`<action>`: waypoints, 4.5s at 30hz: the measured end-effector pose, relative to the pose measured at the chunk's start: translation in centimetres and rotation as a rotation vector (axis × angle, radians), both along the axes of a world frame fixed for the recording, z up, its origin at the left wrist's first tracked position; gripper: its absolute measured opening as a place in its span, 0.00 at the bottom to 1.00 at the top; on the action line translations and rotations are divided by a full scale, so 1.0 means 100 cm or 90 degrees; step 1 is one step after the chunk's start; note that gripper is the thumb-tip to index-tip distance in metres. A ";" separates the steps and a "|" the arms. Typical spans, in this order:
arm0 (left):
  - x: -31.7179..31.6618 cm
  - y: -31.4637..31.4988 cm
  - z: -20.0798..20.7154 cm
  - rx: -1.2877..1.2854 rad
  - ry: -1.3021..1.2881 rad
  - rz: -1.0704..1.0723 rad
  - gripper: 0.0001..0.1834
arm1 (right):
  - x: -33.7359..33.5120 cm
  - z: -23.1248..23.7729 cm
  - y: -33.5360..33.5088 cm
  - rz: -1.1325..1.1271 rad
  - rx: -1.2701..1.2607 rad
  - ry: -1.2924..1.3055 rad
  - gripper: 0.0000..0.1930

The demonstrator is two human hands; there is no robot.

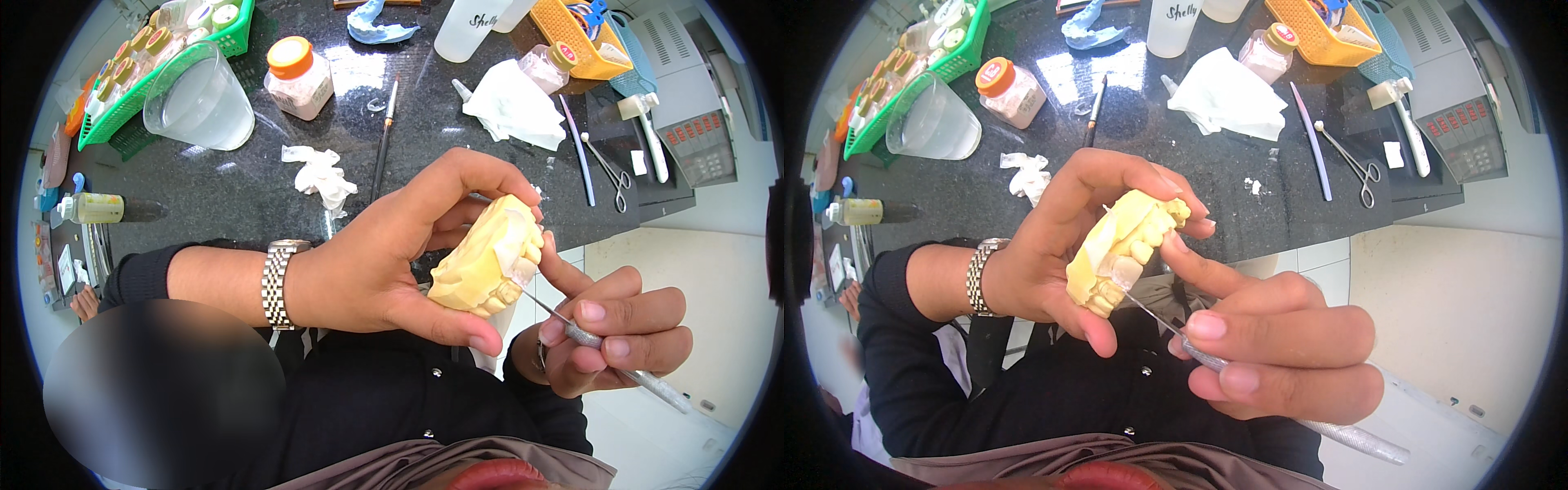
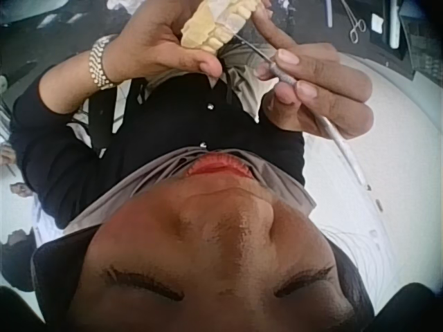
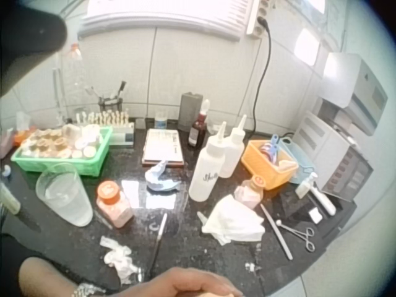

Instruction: The person uses a metal tool to scrape and shape a yellow dental cast held in their left hand. They then switch to a small brush to apply a white substance to a small, separate white object, repeatedly dipping the brush into a container on the table. The person works at a cluttered workbench with various dental tools and materials visible.

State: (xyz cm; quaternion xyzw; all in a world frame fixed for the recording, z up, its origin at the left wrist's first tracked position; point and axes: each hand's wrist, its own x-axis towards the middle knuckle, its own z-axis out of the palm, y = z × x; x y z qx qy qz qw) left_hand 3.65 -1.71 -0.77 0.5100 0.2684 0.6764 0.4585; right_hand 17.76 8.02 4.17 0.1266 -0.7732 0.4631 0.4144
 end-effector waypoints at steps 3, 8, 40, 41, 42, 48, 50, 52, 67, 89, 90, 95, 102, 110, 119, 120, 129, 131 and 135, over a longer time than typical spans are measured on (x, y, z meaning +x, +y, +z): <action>0.000 0.000 -0.001 -0.001 -0.001 0.000 0.46 | 0.000 -0.001 0.001 -0.002 0.004 -0.001 0.10; -0.001 0.000 0.000 0.000 0.003 -0.002 0.46 | -0.001 -0.002 0.002 0.005 0.002 0.010 0.10; -0.003 -0.001 -0.002 -0.015 0.033 0.025 0.46 | 0.008 0.014 0.004 0.017 0.083 -0.098 0.10; -0.003 0.000 -0.002 -0.017 0.031 0.024 0.46 | 0.007 0.013 0.004 0.014 0.075 -0.094 0.10; -0.003 0.000 -0.002 -0.017 0.031 0.024 0.46 | 0.007 0.013 0.004 0.014 0.070 -0.094 0.10; -0.003 -0.001 -0.001 -0.017 0.030 0.022 0.46 | 0.007 0.011 0.006 0.026 0.027 -0.078 0.09; -0.002 -0.001 0.000 -0.021 0.023 0.019 0.45 | 0.008 0.011 0.007 0.040 -0.013 -0.064 0.08; -0.002 -0.002 0.000 -0.018 0.023 0.014 0.45 | 0.010 0.010 0.008 0.038 -0.049 -0.031 0.08; -0.001 -0.001 -0.001 -0.003 0.036 0.005 0.43 | 0.030 -0.010 0.042 -0.310 -0.169 0.061 0.05; 0.004 -0.004 0.003 -0.011 0.074 -0.078 0.42 | 0.059 -0.022 0.140 -0.635 0.422 -0.425 0.10; 0.004 -0.005 0.004 -0.018 0.073 -0.076 0.42 | 0.057 -0.021 0.146 -0.621 0.425 -0.431 0.10; 0.003 -0.002 0.003 -0.049 0.067 -0.065 0.41 | 0.040 -0.014 0.179 -0.577 0.459 -0.500 0.05; -0.001 0.000 -0.004 -0.115 0.023 -0.045 0.40 | 0.018 -0.016 0.214 -0.523 0.566 -0.579 0.11; 0.003 0.000 -0.004 -0.123 0.018 -0.085 0.38 | 0.008 -0.018 0.234 -0.427 0.539 -0.650 0.14; 0.007 -0.008 0.004 -0.103 -0.008 -0.123 0.38 | -0.031 0.020 0.098 -0.252 0.434 -0.374 0.12; 0.009 -0.009 0.005 -0.102 -0.037 -0.144 0.38 | -0.032 0.024 0.086 -0.205 0.434 -0.363 0.11; 0.011 -0.014 0.020 -0.168 -0.199 -0.207 0.35 | -0.017 0.037 0.023 -0.144 0.188 -0.153 0.10; 0.014 -0.015 0.016 -0.169 -0.214 -0.206 0.35 | -0.015 0.032 0.013 -0.158 0.176 -0.128 0.10; 0.017 -0.018 0.017 -0.188 -0.208 -0.185 0.36 | -0.014 0.026 0.003 -0.205 0.187 -0.149 0.09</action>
